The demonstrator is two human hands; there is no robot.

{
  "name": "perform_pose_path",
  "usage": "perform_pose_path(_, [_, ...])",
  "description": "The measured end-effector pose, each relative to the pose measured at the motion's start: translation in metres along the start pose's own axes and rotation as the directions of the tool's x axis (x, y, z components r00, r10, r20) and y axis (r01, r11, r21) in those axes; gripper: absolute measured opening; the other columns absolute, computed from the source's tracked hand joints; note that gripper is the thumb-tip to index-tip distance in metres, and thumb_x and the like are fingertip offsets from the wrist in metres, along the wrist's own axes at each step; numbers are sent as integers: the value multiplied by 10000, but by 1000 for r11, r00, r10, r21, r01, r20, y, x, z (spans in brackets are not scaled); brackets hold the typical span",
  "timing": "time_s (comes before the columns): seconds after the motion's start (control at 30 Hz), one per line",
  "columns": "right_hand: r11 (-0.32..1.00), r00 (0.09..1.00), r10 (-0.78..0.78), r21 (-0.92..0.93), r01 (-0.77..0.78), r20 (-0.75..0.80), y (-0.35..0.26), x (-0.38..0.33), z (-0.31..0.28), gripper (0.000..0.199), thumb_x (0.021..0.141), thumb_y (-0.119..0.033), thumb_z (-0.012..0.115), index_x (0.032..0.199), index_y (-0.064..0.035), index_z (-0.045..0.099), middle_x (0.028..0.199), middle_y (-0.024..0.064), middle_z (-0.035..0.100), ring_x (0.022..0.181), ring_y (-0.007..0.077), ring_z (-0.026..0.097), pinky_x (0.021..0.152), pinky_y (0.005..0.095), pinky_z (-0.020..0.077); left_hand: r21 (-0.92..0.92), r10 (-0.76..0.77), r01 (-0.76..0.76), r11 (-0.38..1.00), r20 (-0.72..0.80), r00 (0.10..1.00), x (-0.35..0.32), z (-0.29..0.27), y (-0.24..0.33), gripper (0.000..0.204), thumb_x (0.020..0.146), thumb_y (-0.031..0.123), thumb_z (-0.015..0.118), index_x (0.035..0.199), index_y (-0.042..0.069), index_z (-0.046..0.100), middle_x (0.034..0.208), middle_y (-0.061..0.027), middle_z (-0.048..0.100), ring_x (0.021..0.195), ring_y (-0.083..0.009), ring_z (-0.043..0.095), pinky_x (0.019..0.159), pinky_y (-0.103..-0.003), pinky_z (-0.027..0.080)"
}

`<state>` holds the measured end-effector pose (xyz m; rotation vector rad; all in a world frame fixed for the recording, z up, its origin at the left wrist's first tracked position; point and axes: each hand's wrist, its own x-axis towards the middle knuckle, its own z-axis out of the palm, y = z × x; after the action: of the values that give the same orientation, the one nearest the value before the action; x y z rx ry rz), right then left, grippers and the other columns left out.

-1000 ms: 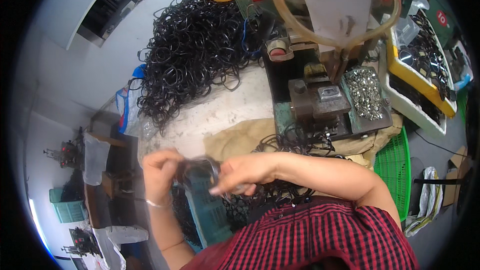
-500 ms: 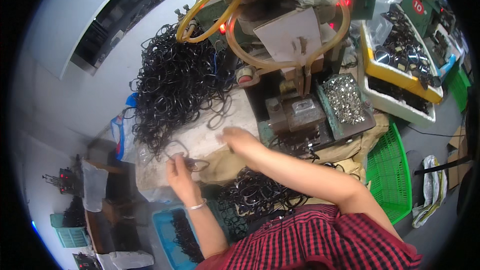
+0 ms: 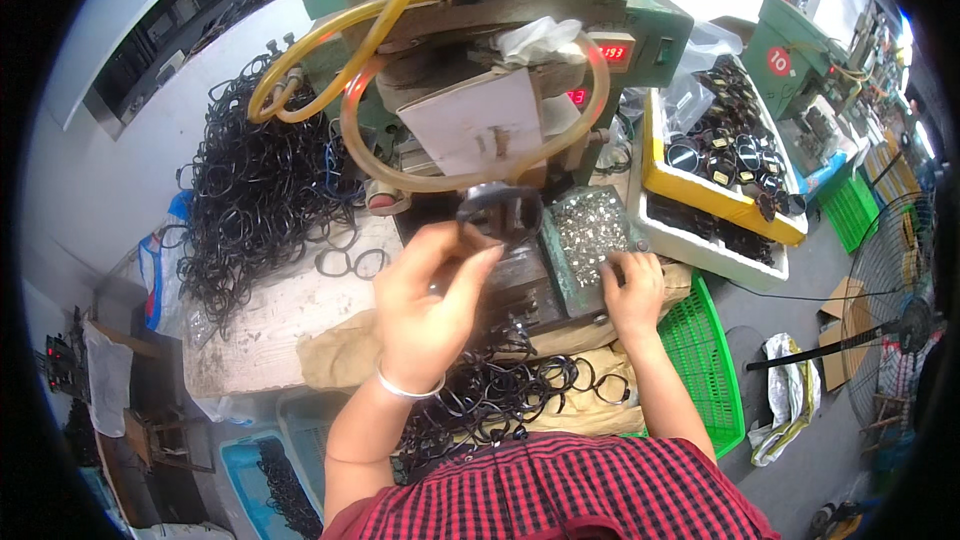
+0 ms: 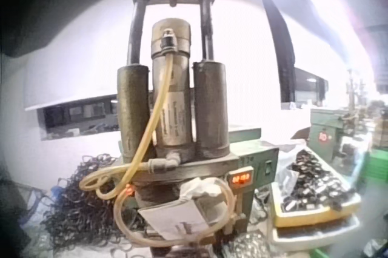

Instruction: The person repeatedly picks black coiled springs and small metal pins from piles on the workbench, inserts them into a press machine, and operates the press to assemble the parts. The person then removes the assembled units and places them into a green basket.

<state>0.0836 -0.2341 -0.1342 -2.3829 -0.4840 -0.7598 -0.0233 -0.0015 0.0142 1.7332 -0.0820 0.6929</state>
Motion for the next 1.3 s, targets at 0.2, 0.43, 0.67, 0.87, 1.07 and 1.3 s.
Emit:
perform_pose_path(0.2, [998, 999, 46, 45, -46, -10, -9, 38, 4, 107, 744, -156, 720, 826, -98, 680, 816, 87, 574, 838, 309, 553, 709, 422, 445, 127, -10, 5, 992, 39, 999, 16, 8, 1, 151, 824, -11, 713, 914, -19, 593, 883, -29, 629, 803, -80, 586, 733, -222, 480])
perform_pose_path(0.43, [995, 997, -75, -65, 74, -12, -26, 59, 36, 77, 705, -180, 733, 779, -180, 710, 824, 61, 570, 855, 272, 565, 675, 404, 452, 111, -9, 8, 994, 10, 1000, 14, 13, -2, 161, 813, 5, 728, 920, -15, 608, 873, -20, 634, 788, -81, 585, 733, -223, 480])
perform_pose_path(0.67, [987, 980, -130, -73, 142, 152, -33, 44, 34, 121, 717, -103, 698, 833, -84, 671, 908, 89, 619, 920, 287, 584, 702, 413, 483, 273, 82, -53, 960, -93, 992, -23, -11, -3, 184, 815, 6, 703, 983, -21, 634, 954, -102, 688, 888, -168, 655, 809, -280, 511])
perform_pose_path(0.87, [983, 995, -96, 155, 95, -2, 9, 63, 12, 133, 802, -36, 608, 926, -47, 654, 918, 171, 656, 876, 362, 623, 772, 431, 499, 357, -96, 244, 901, -386, 917, -24, -96, -60, 159, 834, 37, 673, 983, -14, 648, 1005, -113, 672, 955, -181, 631, 876, -313, 486])
perform_pose_path(1.07, [999, 989, -27, 25, 23, 143, 20, 73, 48, 107, 838, -38, 534, 911, -39, 612, 872, 186, 624, 887, 381, 601, 776, 457, 478, 833, -230, 89, 546, 47, 972, 5, -118, -129, 230, 782, 35, 607, 1001, 60, 671, 1003, -160, 657, 936, -372, 605, 833, -417, 480])
perform_pose_path(1.3, [981, 997, 54, 189, -42, -63, -17, 31, -1, 149, 807, -29, 633, 948, -58, 672, 898, 129, 661, 860, 316, 618, 778, 394, 483, 917, -275, 60, 394, 56, 960, -24, -128, -202, 162, 730, 20, 591, 878, 68, 638, 968, -147, 640, 889, -379, 581, 796, -450, 470])
